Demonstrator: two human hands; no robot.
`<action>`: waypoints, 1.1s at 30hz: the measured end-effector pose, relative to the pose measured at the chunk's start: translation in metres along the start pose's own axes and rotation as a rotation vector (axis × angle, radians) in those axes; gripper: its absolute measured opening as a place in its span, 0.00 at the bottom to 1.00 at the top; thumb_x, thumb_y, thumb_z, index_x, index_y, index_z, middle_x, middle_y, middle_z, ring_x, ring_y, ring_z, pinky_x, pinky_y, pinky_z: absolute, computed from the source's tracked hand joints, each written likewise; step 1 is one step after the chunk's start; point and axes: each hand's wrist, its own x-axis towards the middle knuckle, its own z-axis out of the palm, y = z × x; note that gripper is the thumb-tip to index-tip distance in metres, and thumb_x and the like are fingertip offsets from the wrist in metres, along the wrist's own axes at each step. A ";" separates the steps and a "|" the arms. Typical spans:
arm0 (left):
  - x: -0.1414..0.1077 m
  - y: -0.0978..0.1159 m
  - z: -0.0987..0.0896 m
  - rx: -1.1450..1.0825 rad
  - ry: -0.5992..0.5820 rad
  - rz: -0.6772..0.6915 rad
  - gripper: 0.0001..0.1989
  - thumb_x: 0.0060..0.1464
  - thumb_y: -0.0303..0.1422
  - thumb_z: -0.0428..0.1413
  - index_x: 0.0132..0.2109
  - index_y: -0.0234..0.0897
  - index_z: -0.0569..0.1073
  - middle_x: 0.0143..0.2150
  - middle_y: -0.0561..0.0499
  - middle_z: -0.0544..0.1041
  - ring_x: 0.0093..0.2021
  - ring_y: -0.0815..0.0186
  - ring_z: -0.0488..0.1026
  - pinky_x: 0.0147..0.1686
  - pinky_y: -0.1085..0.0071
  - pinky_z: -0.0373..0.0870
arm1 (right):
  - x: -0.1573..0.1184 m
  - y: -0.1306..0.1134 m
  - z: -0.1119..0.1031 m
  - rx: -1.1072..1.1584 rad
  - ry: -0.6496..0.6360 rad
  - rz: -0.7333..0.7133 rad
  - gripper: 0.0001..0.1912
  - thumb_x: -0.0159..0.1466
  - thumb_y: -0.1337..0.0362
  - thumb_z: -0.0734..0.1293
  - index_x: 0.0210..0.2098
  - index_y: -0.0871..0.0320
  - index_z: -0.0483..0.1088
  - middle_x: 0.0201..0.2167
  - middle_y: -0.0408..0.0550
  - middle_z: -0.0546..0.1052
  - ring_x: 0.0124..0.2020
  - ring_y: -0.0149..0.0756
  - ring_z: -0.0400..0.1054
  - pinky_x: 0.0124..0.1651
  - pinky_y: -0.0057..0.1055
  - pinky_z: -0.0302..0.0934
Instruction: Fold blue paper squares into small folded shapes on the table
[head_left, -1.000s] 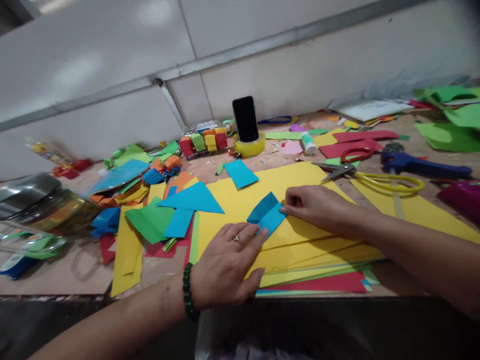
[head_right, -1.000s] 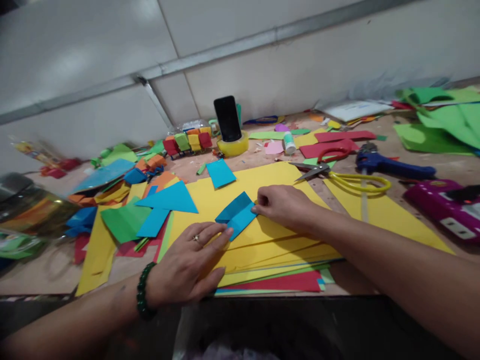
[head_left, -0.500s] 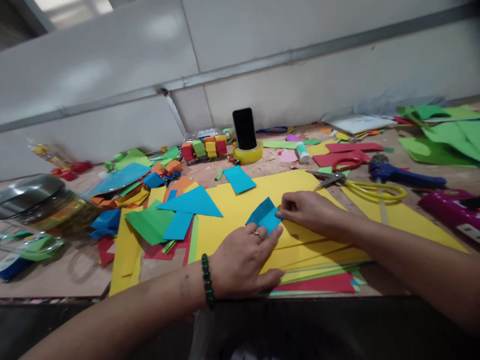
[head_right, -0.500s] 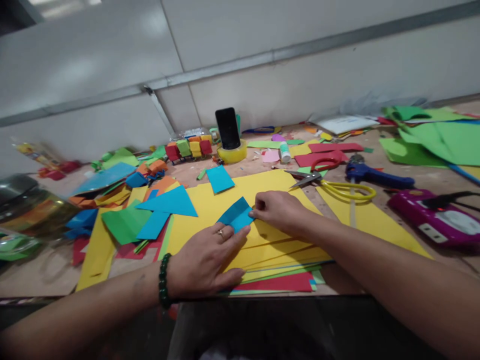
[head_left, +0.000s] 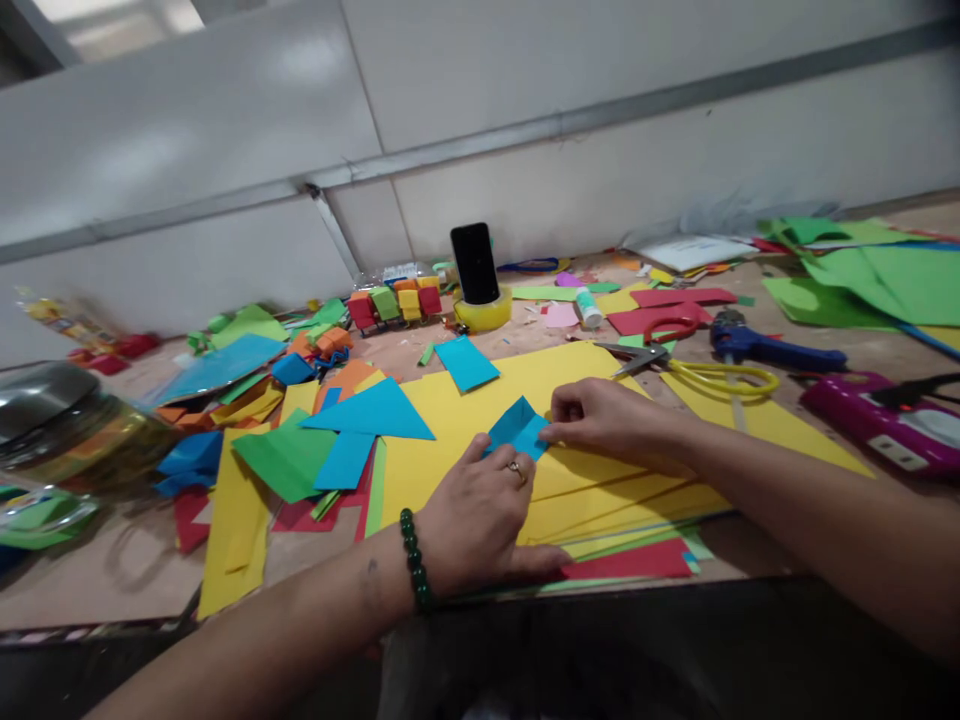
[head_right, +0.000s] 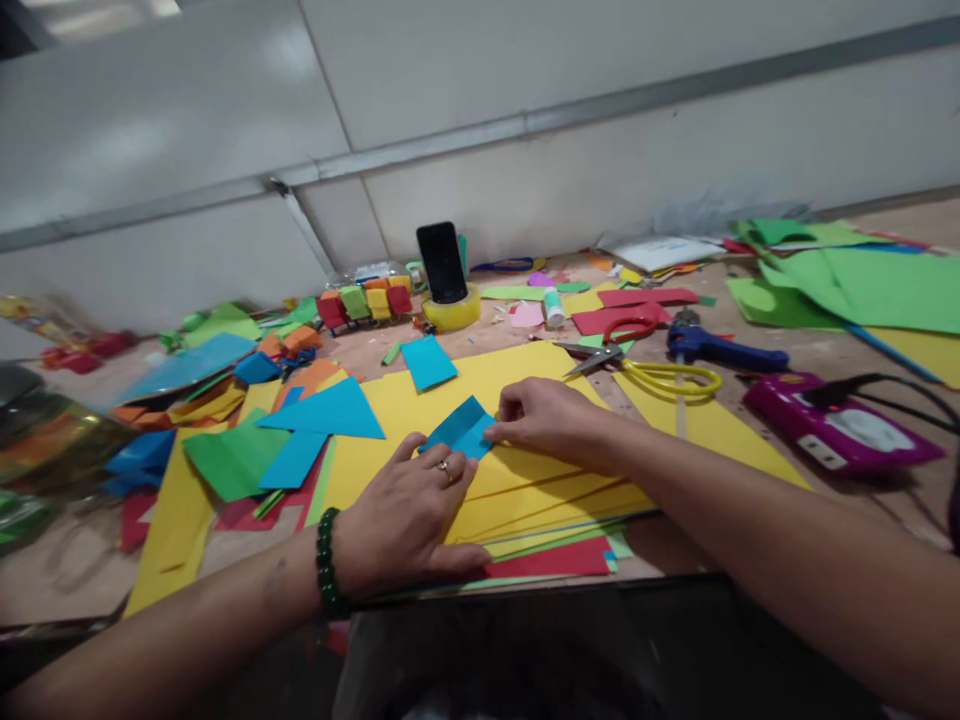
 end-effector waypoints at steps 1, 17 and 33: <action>0.000 -0.001 0.000 -0.008 0.006 0.004 0.41 0.57 0.62 0.39 0.53 0.28 0.70 0.43 0.42 0.76 0.45 0.54 0.68 0.57 0.54 0.52 | -0.001 -0.001 0.000 -0.019 0.000 0.007 0.15 0.53 0.49 0.69 0.27 0.55 0.69 0.23 0.41 0.74 0.25 0.32 0.63 0.25 0.29 0.48; 0.001 -0.002 -0.002 -0.027 -0.014 -0.001 0.36 0.52 0.61 0.47 0.49 0.31 0.70 0.43 0.42 0.74 0.45 0.52 0.69 0.55 0.52 0.54 | 0.025 0.032 -0.021 -0.090 -0.072 -0.027 0.16 0.52 0.51 0.69 0.27 0.58 0.68 0.25 0.45 0.74 0.26 0.33 0.64 0.26 0.28 0.52; -0.013 0.007 -0.003 -0.071 -0.025 -0.086 0.42 0.49 0.63 0.49 0.57 0.32 0.65 0.50 0.39 0.74 0.50 0.49 0.69 0.56 0.48 0.55 | 0.020 0.030 -0.021 -0.090 -0.049 -0.045 0.11 0.53 0.57 0.69 0.25 0.59 0.72 0.21 0.44 0.74 0.23 0.32 0.65 0.24 0.26 0.51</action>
